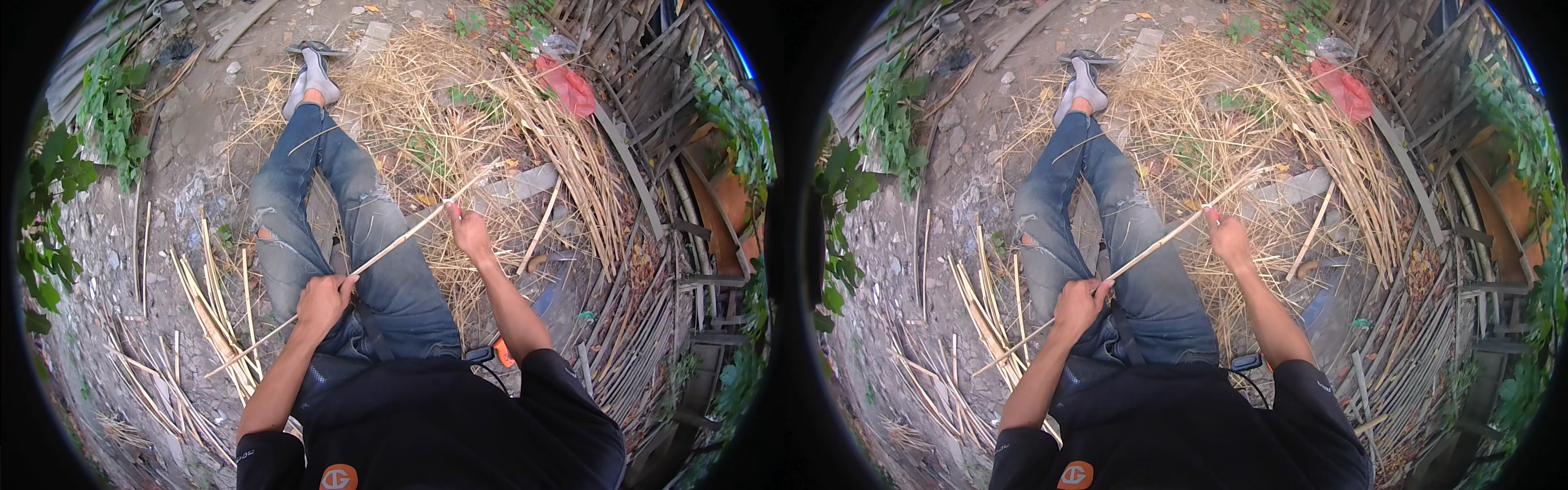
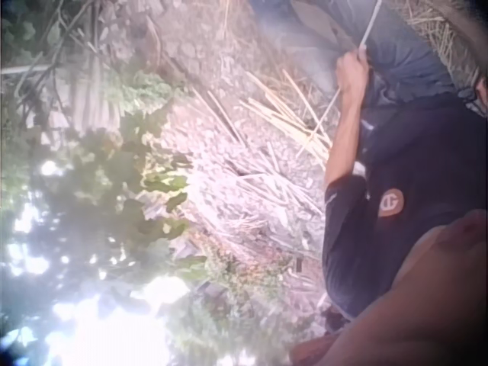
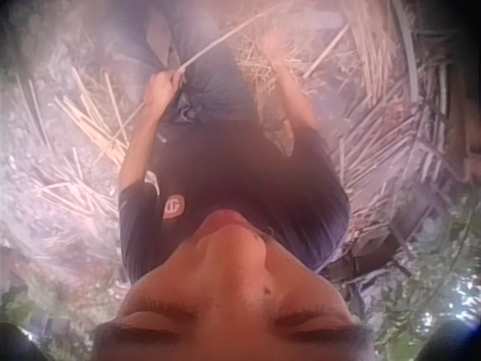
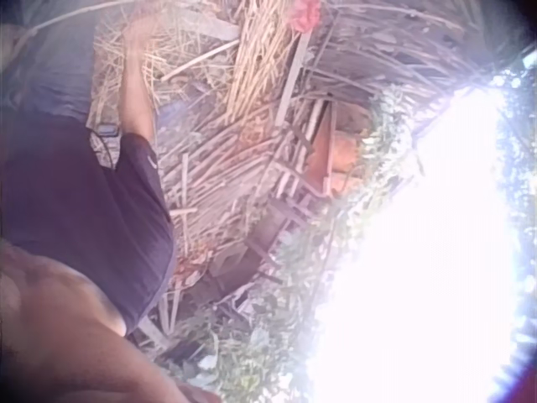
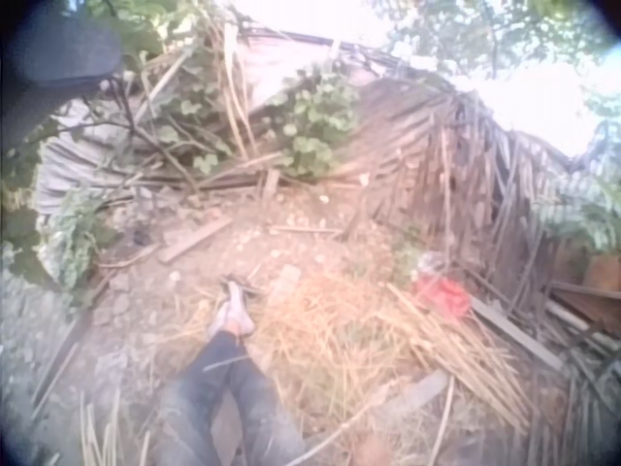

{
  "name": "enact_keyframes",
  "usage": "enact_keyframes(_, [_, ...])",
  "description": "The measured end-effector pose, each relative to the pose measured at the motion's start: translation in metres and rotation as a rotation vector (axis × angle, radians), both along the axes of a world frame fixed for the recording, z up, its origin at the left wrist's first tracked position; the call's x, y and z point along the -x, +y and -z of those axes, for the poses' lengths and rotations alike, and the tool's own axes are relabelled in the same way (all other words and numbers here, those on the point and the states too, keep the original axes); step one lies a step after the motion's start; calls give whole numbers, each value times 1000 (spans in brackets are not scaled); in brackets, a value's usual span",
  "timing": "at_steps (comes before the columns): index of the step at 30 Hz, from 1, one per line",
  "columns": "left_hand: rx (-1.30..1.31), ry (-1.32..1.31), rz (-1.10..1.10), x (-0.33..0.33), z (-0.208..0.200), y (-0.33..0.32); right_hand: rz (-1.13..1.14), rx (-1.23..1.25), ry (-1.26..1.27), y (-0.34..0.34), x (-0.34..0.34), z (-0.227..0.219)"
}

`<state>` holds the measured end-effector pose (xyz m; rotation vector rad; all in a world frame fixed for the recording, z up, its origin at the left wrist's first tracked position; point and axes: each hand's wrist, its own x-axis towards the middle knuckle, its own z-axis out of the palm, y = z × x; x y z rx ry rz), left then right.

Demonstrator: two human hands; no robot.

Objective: The person sits on the ground and uses a red knife to split a long bamboo stick into thin strips. They then use a machete to further split and shape the bamboo pieces.

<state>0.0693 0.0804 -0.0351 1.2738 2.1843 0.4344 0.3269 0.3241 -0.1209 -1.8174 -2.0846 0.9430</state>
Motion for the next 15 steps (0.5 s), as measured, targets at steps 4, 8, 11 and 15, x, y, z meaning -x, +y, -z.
enact_keyframes(4, [-23,-17,-28,6,6,-9,-73,52,75,-43,9,-7])
enact_keyframes(8, [-10,31,-4,2,6,-16,-170,137,34,-25,1,-17])
enact_keyframes(11, [-34,39,10,0,3,-10,-23,-16,62,12,-10,0])
enact_keyframes(15, [-23,17,-12,2,5,-8,-77,120,84,-19,16,-16])
